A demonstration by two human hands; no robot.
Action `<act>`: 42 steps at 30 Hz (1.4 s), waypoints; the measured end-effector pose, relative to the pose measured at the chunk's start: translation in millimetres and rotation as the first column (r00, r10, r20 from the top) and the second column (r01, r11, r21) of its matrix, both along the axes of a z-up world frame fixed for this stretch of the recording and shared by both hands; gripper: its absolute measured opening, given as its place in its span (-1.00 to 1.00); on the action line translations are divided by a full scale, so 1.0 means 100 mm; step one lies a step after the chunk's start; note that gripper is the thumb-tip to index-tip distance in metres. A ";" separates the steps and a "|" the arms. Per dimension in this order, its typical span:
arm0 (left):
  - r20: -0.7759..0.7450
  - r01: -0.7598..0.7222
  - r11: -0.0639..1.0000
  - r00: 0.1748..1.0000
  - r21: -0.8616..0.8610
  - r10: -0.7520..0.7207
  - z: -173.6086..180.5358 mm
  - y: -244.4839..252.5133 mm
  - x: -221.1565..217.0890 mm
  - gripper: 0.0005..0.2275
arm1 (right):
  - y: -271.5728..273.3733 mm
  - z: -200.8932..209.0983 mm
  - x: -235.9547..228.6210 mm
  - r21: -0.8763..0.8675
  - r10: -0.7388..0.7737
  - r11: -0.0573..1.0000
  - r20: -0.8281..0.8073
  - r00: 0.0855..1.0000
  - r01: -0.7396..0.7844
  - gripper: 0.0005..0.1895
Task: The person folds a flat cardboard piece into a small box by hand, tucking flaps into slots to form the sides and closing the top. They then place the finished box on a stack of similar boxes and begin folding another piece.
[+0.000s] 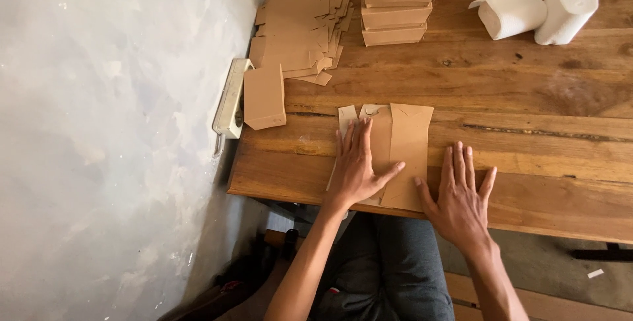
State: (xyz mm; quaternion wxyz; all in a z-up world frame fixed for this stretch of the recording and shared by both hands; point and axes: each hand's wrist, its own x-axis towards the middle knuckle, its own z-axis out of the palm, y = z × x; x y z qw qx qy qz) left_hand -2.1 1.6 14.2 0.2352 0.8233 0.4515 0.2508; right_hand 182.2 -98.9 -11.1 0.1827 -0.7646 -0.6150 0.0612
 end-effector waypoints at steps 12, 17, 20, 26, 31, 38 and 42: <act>0.385 -0.001 0.999 0.923 -0.035 0.015 -0.16 0.11 -0.07 -0.20 | 0.76 -0.20 0.48 -0.049 0.068 0.997 0.065 0.996 -0.065 -0.01; 0.476 -0.006 0.998 0.879 -0.061 0.035 -0.30 0.13 -0.04 -0.27 | 1.03 -0.16 0.59 -0.064 0.082 0.995 0.020 0.996 -0.080 -0.03; 0.485 0.002 0.998 0.874 -0.059 0.027 -0.39 0.16 -0.04 -0.27 | 1.18 -0.23 0.65 -0.081 0.069 0.994 0.014 0.997 -0.068 0.01; 0.472 0.001 0.998 0.881 -0.063 0.029 -0.37 0.14 -0.05 -0.30 | 1.19 -0.19 0.61 -0.058 0.043 0.997 -0.007 0.999 -0.043 -0.02; 0.466 0.001 0.998 0.884 -0.063 0.029 -0.32 0.13 -0.04 -0.33 | 1.07 -0.18 0.58 -0.008 0.049 0.999 -0.003 0.999 -0.049 -0.03; 0.466 -0.003 0.998 0.884 -0.067 0.034 -0.31 0.15 -0.04 -0.34 | 0.99 -0.20 0.59 0.018 0.062 0.998 -0.009 0.998 -0.061 -0.05; 0.470 -0.003 0.996 0.881 -0.085 0.042 -0.19 0.10 -0.05 -0.34 | 0.96 -0.22 0.59 0.009 0.074 0.997 -0.014 0.997 -0.074 -0.06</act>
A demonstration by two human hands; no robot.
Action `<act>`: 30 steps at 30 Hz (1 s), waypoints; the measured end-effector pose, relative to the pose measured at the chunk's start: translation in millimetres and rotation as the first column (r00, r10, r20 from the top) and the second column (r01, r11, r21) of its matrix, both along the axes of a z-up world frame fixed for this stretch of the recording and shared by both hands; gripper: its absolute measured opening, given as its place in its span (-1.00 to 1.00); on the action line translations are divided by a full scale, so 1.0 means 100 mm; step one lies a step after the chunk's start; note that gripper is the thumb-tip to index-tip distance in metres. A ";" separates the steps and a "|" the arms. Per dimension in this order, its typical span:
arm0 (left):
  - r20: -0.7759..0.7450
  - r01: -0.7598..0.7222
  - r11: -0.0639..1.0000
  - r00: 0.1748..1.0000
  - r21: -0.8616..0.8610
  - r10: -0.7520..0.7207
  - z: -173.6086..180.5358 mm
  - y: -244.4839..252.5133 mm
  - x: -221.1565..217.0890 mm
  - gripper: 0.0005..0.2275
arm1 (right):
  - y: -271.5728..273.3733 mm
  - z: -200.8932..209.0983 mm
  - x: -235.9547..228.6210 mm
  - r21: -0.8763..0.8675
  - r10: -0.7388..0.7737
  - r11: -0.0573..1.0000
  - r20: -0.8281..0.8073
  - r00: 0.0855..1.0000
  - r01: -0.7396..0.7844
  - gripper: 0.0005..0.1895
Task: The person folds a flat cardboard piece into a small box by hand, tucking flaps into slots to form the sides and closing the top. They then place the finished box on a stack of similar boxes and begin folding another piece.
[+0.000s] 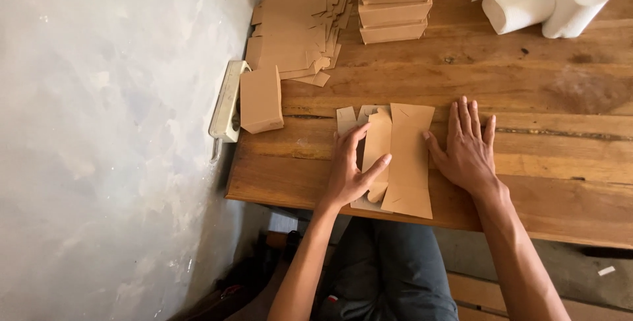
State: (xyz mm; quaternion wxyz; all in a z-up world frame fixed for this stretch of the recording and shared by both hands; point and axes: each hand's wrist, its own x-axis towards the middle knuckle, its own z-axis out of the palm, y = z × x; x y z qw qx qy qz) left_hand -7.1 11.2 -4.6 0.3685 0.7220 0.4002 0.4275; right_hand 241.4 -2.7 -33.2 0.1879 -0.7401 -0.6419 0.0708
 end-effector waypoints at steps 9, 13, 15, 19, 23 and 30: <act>0.102 0.051 0.998 0.994 -0.026 -0.048 -0.17 0.06 -0.01 -0.40 | -0.70 0.26 -0.34 0.087 0.063 0.994 -0.007 0.998 -0.062 -0.03; 0.174 0.107 0.985 0.981 -0.135 -0.082 0.26 -0.12 -0.04 -0.43 | -1.04 0.34 -0.42 0.188 0.053 0.981 -0.092 0.994 -0.035 -0.12; 0.056 0.051 0.998 0.997 -0.041 -0.049 0.42 -0.18 -0.03 -0.48 | -1.17 0.26 -0.40 0.285 0.030 0.958 -0.177 0.984 0.022 -0.35; 0.013 0.051 0.999 0.999 -0.006 -0.051 0.53 -0.19 0.11 -0.34 | -1.41 0.49 -0.44 0.378 0.105 0.925 -0.367 0.924 0.045 -0.58; 0.075 0.135 0.990 0.988 -0.043 -0.132 0.68 -0.26 0.31 -0.33 | -1.58 0.56 -0.38 0.383 0.177 0.905 -0.736 0.654 0.186 -0.67; -0.003 0.288 0.958 0.958 0.012 -0.288 0.75 -0.41 0.86 -0.25 | -1.89 0.45 -0.17 0.376 0.136 0.848 -0.835 0.533 0.373 -0.71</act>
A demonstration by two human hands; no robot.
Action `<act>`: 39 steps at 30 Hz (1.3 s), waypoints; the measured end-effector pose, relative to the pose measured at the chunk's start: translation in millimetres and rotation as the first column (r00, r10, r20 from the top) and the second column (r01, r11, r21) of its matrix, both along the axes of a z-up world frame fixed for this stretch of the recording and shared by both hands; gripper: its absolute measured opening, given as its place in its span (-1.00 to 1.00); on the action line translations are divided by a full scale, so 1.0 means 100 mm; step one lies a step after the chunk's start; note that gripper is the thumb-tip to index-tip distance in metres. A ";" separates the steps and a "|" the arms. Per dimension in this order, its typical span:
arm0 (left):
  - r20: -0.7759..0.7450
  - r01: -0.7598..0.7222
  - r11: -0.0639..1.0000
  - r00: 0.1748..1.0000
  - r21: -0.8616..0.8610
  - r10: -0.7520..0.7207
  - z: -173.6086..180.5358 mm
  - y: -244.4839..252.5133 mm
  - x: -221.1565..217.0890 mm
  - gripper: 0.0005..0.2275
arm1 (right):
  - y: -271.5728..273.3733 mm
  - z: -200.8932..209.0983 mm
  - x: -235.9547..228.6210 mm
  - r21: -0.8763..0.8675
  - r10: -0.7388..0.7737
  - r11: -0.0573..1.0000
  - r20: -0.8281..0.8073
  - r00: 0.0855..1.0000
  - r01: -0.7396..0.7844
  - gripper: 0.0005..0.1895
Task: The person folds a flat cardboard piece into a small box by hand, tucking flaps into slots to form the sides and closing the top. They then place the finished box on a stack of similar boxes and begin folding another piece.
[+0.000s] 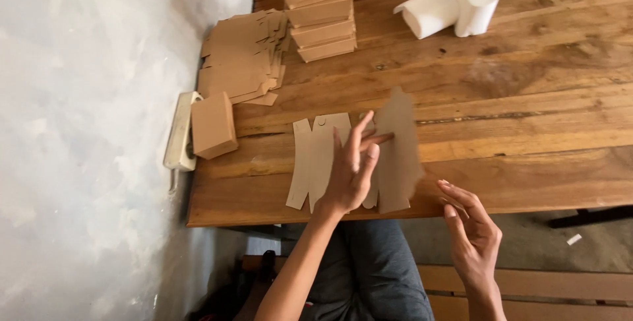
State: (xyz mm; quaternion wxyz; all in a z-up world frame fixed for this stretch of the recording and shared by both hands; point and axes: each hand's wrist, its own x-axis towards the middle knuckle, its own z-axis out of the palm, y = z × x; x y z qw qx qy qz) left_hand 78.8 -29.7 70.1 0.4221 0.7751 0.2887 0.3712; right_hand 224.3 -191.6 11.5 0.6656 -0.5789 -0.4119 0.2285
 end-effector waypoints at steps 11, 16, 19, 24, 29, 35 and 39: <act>-0.189 -0.207 0.978 0.961 0.009 0.205 -0.38 0.21 -0.23 -0.34 | 0.11 0.30 0.02 0.154 -0.249 0.967 0.378 0.892 0.205 -0.79; -0.189 -0.446 0.859 0.893 -0.251 0.409 -0.28 0.36 -0.83 -0.29 | 0.64 0.39 -0.16 0.081 -0.038 0.997 0.446 0.894 0.002 -0.70; -0.032 -0.368 0.771 0.910 -0.519 0.413 -0.25 0.44 -1.05 -0.28 | 1.00 0.25 -0.31 -0.142 0.090 0.990 0.583 0.808 -0.008 -0.54; 0.142 -0.105 0.589 0.923 -0.801 0.358 -0.35 0.64 -1.29 -0.20 | 1.24 -0.05 -0.56 -0.497 0.376 0.867 0.699 0.608 0.035 -0.28; 0.189 -0.023 0.547 0.925 -0.837 0.329 -0.37 0.78 -1.46 -0.21 | 1.31 -0.30 -0.56 -0.456 0.345 0.887 0.756 0.556 0.070 -0.23; 0.226 0.056 0.469 0.921 -0.881 0.316 -0.50 1.01 -1.62 -0.21 | 1.30 -0.19 -0.65 -0.447 0.328 0.890 0.762 0.559 0.088 -0.24; 0.241 0.089 0.469 0.931 -0.878 0.274 -0.49 1.06 -1.67 -0.21 | 1.32 -0.14 -0.66 -0.458 0.335 0.883 0.767 0.547 0.102 -0.22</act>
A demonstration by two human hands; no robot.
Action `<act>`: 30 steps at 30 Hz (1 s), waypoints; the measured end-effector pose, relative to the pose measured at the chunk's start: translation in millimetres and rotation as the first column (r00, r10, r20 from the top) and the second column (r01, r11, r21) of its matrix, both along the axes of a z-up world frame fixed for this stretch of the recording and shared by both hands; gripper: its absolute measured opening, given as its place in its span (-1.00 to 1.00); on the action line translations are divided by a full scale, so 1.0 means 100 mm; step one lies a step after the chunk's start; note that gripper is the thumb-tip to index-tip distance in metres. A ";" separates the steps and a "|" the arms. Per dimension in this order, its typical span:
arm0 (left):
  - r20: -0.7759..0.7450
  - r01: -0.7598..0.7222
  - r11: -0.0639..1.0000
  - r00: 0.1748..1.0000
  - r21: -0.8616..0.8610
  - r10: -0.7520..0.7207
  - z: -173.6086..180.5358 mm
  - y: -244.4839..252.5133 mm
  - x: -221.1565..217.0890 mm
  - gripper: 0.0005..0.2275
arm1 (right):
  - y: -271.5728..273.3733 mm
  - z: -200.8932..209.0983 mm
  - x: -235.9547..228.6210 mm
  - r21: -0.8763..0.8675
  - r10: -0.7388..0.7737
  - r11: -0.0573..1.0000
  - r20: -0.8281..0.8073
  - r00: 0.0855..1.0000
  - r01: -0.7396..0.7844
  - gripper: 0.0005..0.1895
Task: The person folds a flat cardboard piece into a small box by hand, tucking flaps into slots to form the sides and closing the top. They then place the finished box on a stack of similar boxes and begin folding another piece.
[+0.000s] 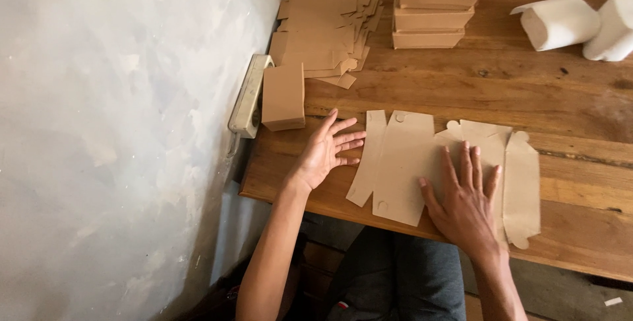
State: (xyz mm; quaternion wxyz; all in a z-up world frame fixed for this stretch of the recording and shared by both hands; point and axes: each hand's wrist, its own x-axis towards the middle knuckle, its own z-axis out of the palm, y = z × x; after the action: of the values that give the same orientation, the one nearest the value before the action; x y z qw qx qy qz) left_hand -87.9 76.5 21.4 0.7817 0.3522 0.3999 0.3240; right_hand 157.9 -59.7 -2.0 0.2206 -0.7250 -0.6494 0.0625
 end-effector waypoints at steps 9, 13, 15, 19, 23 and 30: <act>-0.034 0.014 0.996 0.999 0.090 -0.011 -0.05 -0.01 0.11 -0.30 | -0.02 0.00 0.03 -0.038 -0.005 0.999 -0.017 1.000 0.004 -0.20; -0.268 -0.048 0.943 0.953 0.328 0.142 -0.21 -0.07 0.30 -0.18 | -0.03 0.09 0.02 -0.022 0.002 1.000 -0.074 0.997 -0.004 -0.22; -0.259 -0.078 0.882 0.940 0.465 0.220 -0.36 -0.06 0.37 -0.16 | -0.03 0.09 0.05 -0.010 0.017 1.000 -0.085 0.996 -0.018 -0.23; -0.249 -0.047 0.851 0.946 0.522 0.206 -0.22 -0.08 0.46 -0.29 | -0.01 0.01 0.19 -0.040 0.010 0.999 -0.056 0.998 -0.012 -0.28; -0.214 -0.089 0.830 0.946 0.550 0.244 -0.03 -0.07 0.57 -0.37 | -0.01 0.04 0.30 -0.043 0.062 0.997 0.000 0.998 -0.062 -0.36; -0.063 -0.074 0.896 0.992 0.438 0.113 0.14 -0.21 1.02 -0.45 | -0.07 -0.02 0.44 0.120 0.102 0.990 -0.220 0.970 -0.077 -0.34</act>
State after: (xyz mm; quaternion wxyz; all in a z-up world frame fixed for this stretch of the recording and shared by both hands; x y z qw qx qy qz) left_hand 14.0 55.0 35.3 0.6489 0.5117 0.3676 0.4267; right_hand 201.9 -66.7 -4.1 0.3296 -0.6699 -0.6547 0.1181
